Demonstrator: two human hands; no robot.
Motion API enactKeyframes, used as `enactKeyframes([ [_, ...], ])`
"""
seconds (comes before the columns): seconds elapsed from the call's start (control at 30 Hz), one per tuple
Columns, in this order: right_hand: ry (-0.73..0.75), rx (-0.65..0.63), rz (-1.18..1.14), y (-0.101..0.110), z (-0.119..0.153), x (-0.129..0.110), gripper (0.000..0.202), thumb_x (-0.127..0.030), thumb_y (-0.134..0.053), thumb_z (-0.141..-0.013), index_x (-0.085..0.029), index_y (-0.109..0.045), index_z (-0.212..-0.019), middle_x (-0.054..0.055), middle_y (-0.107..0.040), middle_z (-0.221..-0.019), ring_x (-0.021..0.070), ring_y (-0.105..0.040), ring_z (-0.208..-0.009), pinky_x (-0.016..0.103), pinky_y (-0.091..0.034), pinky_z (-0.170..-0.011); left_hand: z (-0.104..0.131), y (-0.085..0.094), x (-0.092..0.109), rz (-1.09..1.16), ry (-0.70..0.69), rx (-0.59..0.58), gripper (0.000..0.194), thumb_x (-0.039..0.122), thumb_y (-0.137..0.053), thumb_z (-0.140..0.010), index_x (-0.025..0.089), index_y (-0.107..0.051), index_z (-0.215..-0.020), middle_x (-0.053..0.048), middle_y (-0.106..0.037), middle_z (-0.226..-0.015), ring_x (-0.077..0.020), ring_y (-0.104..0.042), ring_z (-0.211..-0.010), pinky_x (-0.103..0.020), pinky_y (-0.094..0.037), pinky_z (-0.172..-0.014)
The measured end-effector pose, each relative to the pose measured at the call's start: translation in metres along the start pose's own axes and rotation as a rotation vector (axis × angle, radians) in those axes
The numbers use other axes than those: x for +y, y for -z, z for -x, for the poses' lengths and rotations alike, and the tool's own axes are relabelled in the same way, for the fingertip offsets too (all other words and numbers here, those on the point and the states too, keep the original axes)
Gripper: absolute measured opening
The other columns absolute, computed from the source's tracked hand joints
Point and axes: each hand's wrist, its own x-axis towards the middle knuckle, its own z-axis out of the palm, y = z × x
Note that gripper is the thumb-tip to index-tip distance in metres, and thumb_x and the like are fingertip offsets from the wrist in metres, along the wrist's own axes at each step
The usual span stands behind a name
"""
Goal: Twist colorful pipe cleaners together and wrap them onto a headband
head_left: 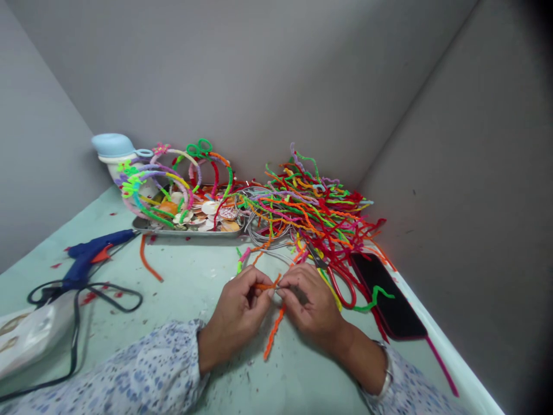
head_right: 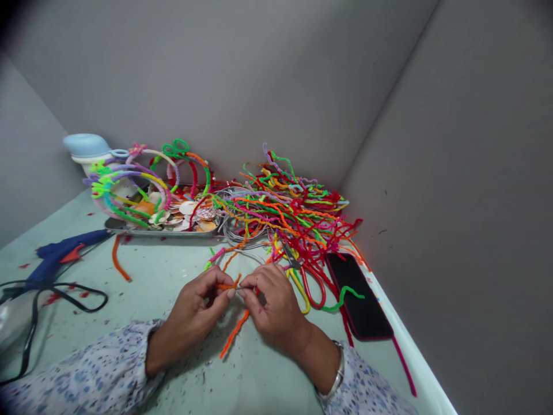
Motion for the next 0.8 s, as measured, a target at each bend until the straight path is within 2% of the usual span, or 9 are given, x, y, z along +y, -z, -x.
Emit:
enactKeyframes([
  [0.33,0.007,-0.011,0.022,-0.0004,0.0016,0.0009,0.007,-0.014,-0.057,-0.086,-0.02,-0.055,-0.088,0.003,-0.062,-0.08,0.0198,-0.055,-0.081,0.037,-0.043,-0.074,-0.0001,0.0003,0.0022,0.015,0.034,-0.008,0.009,0.018,-0.051,-0.083,0.017,-0.056,-0.076,0.005,-0.048,-0.064,-0.0106,-0.043,-0.057,-0.022,-0.034,-0.052],
  [0.6,0.025,-0.002,0.038,0.0006,0.0012,0.0012,0.007,-0.014,-0.055,-0.087,-0.02,-0.055,-0.089,0.003,-0.063,-0.08,0.0196,-0.055,-0.08,0.036,-0.043,-0.074,-0.0007,0.0001,0.0011,0.023,0.047,-0.023,0.011,0.024,-0.052,-0.086,0.017,-0.057,-0.079,0.003,-0.051,-0.068,-0.0114,-0.045,-0.059,-0.023,-0.036,-0.054],
  [0.8,0.048,-0.019,0.054,-0.0001,0.0013,-0.0007,0.006,-0.015,-0.056,-0.087,-0.02,-0.056,-0.088,0.003,-0.063,-0.079,0.0196,-0.056,-0.081,0.036,-0.043,-0.075,0.0005,0.0004,0.0037,0.026,0.066,-0.002,0.009,0.02,-0.052,-0.083,0.017,-0.055,-0.075,0.004,-0.049,-0.064,-0.0108,-0.043,-0.056,-0.021,-0.033,-0.052],
])
